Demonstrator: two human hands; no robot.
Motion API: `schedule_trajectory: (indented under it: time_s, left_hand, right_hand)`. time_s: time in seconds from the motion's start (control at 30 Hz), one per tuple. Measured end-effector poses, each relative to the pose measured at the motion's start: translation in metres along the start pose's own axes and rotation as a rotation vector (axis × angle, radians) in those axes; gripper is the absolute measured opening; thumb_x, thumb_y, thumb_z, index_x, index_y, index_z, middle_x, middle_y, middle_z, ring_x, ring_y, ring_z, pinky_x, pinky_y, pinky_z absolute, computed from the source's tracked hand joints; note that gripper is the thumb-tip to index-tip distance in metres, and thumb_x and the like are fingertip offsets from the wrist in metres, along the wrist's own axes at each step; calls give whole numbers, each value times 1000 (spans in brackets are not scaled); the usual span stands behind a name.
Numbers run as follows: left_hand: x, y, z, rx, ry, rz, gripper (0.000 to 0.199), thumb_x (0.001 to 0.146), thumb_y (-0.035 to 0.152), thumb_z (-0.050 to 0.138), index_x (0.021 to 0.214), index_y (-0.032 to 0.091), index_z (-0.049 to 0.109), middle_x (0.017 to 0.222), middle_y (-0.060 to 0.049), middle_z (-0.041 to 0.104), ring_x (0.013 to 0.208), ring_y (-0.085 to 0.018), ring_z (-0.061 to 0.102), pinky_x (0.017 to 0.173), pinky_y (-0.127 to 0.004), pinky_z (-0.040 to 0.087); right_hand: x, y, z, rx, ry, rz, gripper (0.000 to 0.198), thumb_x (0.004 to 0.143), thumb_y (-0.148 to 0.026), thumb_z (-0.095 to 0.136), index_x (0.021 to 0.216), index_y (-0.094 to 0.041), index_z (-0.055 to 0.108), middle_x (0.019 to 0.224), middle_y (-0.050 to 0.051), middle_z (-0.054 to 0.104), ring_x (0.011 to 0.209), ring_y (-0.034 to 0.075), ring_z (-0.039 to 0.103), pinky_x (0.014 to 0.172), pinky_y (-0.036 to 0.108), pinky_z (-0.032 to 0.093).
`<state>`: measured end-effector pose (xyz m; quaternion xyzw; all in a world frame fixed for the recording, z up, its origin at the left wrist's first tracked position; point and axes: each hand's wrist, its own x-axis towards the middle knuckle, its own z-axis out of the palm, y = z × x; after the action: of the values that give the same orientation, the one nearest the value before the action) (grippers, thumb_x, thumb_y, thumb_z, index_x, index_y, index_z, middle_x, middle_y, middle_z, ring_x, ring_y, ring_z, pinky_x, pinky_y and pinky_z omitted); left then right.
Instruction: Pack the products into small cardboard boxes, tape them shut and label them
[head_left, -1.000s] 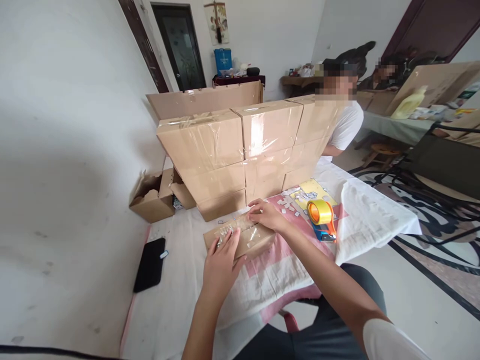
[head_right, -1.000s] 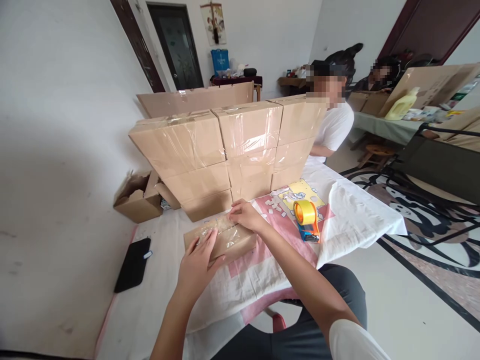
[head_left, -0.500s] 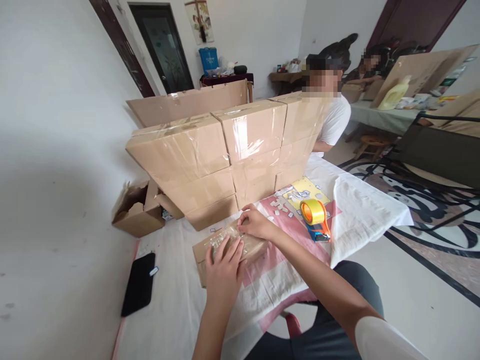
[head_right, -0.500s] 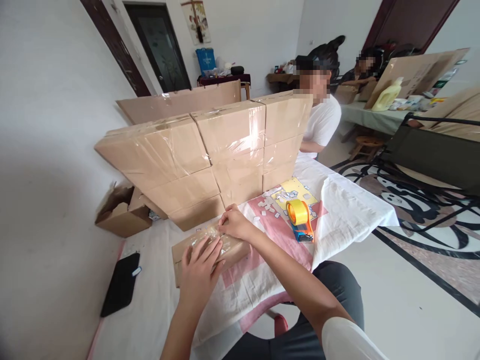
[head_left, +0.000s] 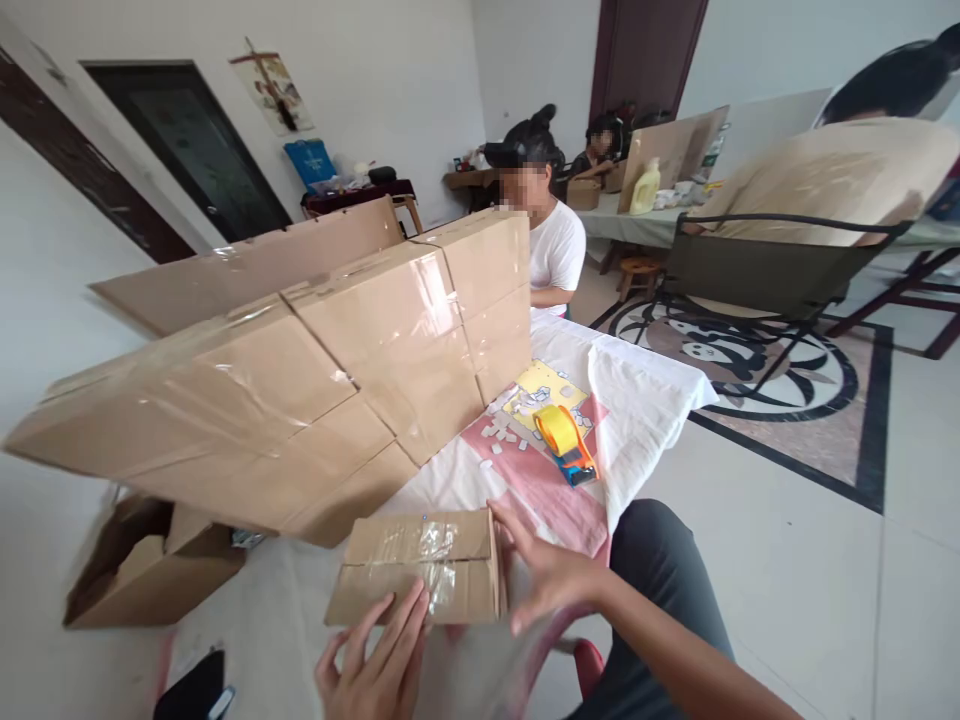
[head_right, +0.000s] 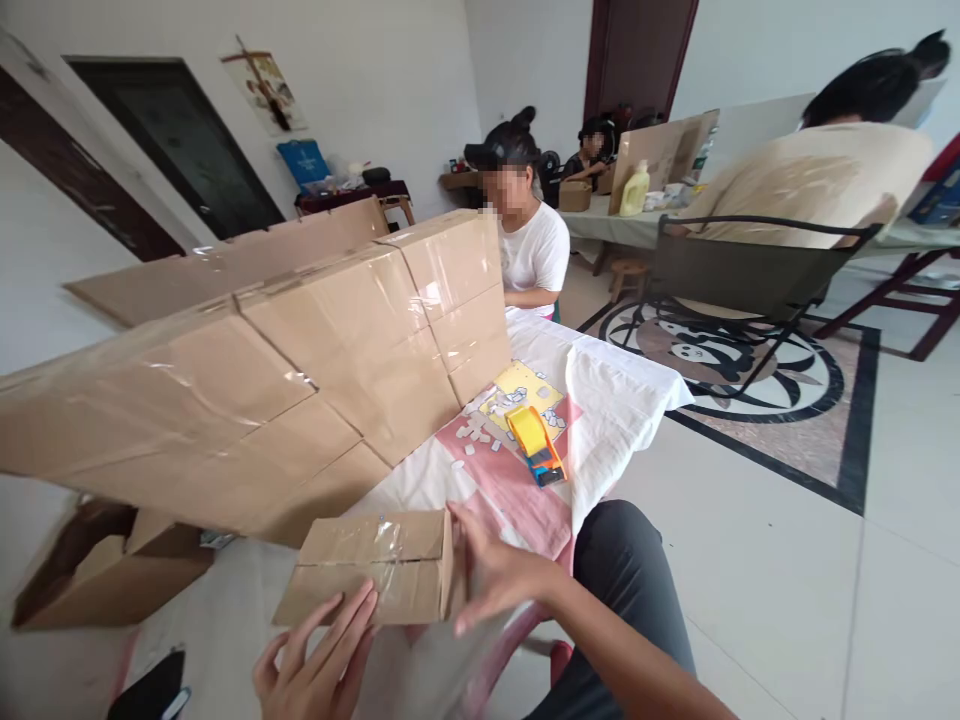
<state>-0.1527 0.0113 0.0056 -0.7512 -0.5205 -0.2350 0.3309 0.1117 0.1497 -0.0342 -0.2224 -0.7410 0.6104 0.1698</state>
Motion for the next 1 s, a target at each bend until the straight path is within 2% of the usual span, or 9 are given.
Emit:
schedule_trajectory:
  time_s: [0.2,0.33,0.43,0.53,0.6,0.63,0.73,0.83,1.0]
  left_hand:
    - [-2,26,18,-15,63,-10,34,88,17,64,121,23,70,100,3,81,96,-21,65,97,-38,34]
    - [3,45,29,-12,71,-68,40,86,18,67,125,27,68,97,2,81,92,-22,66,90,-39,38]
    - [6,51,38,-29,96,-98,50,83,18,72,132,27,64,97,0,81,90,-23,67,87,-39,41]
    - [5,54,50,-126,107,-68,64,82,14,72,143,21,54,99,-6,81,91,-22,68,88,-38,47]
    - [3,59,57,-164,131,-73,66,84,12,69,147,17,50,99,-10,80,92,-22,68,90,-37,48]
    - [1,62,61,-159,147,-106,65,84,12,68,147,17,49,100,-12,79,94,-22,68,91,-38,48]
    - [-4,73,70,-138,186,-213,63,86,11,66,146,19,50,100,-13,78,99,-24,67,92,-41,48]
    - [-6,80,76,-103,238,-240,61,87,9,64,145,21,52,96,-12,77,94,-22,68,91,-41,48]
    - [-11,81,85,-83,274,-248,58,87,13,63,143,21,53,92,-11,77,91,-24,68,87,-42,50]
  right_hand:
    - [-41,13,33,-246,277,130,152,50,-34,91,163,-13,-10,168,27,6,157,42,7,123,53,26]
    - [-52,8,15,-253,295,37,150,54,-36,89,162,-14,-12,169,25,7,157,38,10,122,50,30]
    - [-61,2,-31,-268,259,-137,111,73,-45,81,163,-18,22,163,20,33,150,35,33,116,49,38]
    - [-53,0,-108,-314,487,-184,38,101,-44,46,117,-22,73,116,12,73,111,26,67,98,39,51]
    - [-31,3,-167,-495,847,101,47,106,-41,32,106,-20,74,102,11,73,96,23,68,88,35,52]
    - [-16,6,-195,-610,867,272,44,106,-40,33,112,-20,72,110,11,72,99,22,67,89,34,52]
    - [35,18,-258,-676,811,410,33,99,-39,54,115,-15,71,119,16,68,101,25,67,88,35,52]
    - [74,32,-284,-731,686,468,30,90,-37,71,108,-13,70,120,15,67,104,26,65,91,40,53]
    - [96,53,-286,-813,586,472,30,97,-36,65,118,-15,65,123,10,65,110,24,64,95,46,55]
